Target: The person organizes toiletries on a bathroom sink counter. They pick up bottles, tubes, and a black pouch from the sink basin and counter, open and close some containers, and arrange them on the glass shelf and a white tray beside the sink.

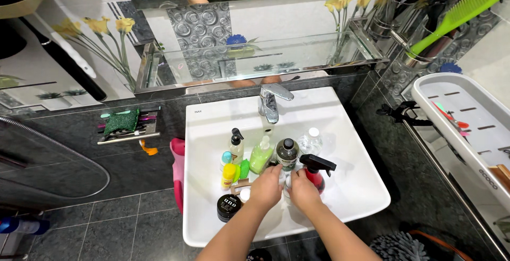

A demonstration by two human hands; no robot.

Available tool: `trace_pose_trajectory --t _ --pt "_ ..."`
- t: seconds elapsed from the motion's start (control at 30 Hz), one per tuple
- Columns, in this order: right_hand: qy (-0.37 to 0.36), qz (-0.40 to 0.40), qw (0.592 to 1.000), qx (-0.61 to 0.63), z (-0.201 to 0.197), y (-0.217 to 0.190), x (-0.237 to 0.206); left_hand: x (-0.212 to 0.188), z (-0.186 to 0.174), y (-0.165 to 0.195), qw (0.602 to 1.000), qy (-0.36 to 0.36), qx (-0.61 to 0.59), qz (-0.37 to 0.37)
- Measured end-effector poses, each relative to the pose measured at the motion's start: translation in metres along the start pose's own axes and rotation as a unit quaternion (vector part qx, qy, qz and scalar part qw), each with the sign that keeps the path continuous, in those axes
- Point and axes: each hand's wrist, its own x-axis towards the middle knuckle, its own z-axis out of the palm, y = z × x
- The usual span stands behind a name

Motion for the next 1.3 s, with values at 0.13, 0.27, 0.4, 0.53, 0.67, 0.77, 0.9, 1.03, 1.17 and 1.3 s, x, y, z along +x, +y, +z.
trace_pose_trajectory --t 0.13,0.27,0.4,0.53,0.67,0.77,0.9,1.03,1.17,1.3 --pt "-0.025 0.033 0.999 0.004 0.007 0.004 0.003 -0.005 0.007 -0.006 1.0 0.028 -0.008 -0.004" --pt "-0.016 0.026 0.999 0.036 0.011 0.01 -0.001 -0.017 0.006 -0.013 0.998 0.052 -0.045 -0.016" --pt "0.047 -0.009 0.996 0.072 0.003 0.011 -0.007 -0.023 0.006 -0.012 0.995 0.088 -0.042 -0.003" --pt "0.069 -0.029 0.992 0.105 -0.026 -0.004 -0.021 -0.028 0.001 -0.001 0.979 0.132 -0.051 0.149" --pt "0.093 -0.016 0.986 0.135 -0.066 -0.03 -0.046 -0.037 -0.009 0.018 0.97 0.09 -0.083 0.21" --pt "0.08 0.028 0.981 0.172 -0.097 -0.049 -0.062 -0.042 -0.016 0.033 0.971 0.072 -0.092 0.207" --pt "0.066 0.072 0.974 0.204 -0.13 -0.069 -0.081 -0.05 -0.022 0.046 0.976 0.053 -0.1 0.189" --pt "0.082 0.078 0.966 0.234 -0.149 -0.077 -0.097 -0.062 -0.028 0.056 0.979 0.056 -0.115 0.16" --pt "0.119 0.04 0.968 0.217 -0.154 -0.078 -0.106 -0.071 -0.04 0.068 0.982 0.046 -0.126 0.132" --pt "0.155 0.011 0.967 0.204 -0.147 -0.085 -0.104 -0.084 -0.053 0.07 0.976 0.087 -0.131 0.151"
